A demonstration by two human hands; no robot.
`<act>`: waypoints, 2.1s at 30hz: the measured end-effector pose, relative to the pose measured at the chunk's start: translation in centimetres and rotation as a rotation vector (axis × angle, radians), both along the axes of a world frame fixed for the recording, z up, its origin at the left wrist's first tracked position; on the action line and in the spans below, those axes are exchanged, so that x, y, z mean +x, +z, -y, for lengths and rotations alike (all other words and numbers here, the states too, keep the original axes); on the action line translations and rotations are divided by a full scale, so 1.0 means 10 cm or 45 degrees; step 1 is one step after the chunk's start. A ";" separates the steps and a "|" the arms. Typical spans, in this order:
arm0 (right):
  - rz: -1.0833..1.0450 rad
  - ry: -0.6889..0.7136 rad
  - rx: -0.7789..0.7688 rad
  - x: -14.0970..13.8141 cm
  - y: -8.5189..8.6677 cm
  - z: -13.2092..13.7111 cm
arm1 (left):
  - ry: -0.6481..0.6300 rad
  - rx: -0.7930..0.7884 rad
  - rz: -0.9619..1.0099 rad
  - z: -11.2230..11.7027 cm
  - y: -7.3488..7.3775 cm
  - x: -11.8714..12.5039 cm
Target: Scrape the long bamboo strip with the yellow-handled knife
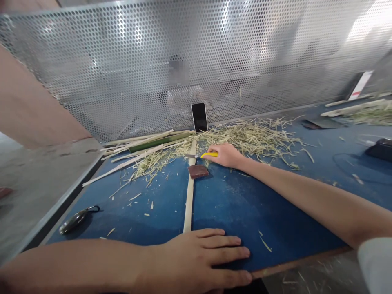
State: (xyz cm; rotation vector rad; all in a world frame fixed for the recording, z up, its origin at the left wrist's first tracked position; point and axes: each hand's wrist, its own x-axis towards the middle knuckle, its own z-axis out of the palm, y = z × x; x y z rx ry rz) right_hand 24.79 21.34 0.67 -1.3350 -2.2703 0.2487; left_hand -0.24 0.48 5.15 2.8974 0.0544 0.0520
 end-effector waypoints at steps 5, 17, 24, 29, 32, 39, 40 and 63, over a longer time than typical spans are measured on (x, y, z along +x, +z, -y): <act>0.015 -0.120 -0.006 -0.02 0.02 0.01 | -0.012 -0.034 0.004 -0.02 0.01 0.00; -0.011 0.087 0.000 0.00 0.00 0.02 | -0.021 -0.017 -0.002 -0.01 0.00 0.01; 0.014 0.174 0.012 0.00 0.00 0.01 | -0.032 0.015 -0.008 -0.02 -0.01 0.01; 0.001 0.058 0.017 0.00 0.00 0.01 | -0.044 0.043 0.006 -0.02 -0.02 0.00; 0.011 0.040 0.035 0.00 0.00 0.00 | -0.024 0.051 0.000 -0.01 0.00 0.01; 0.024 -0.014 0.016 0.00 -0.01 -0.01 | -0.021 0.031 0.001 0.00 -0.02 0.00; 0.031 -0.042 0.026 -0.01 -0.01 -0.01 | -0.021 0.024 0.005 0.00 -0.03 0.00; 0.000 -0.153 0.029 0.01 -0.02 -0.02 | -0.012 -0.023 0.014 -0.01 -0.02 -0.01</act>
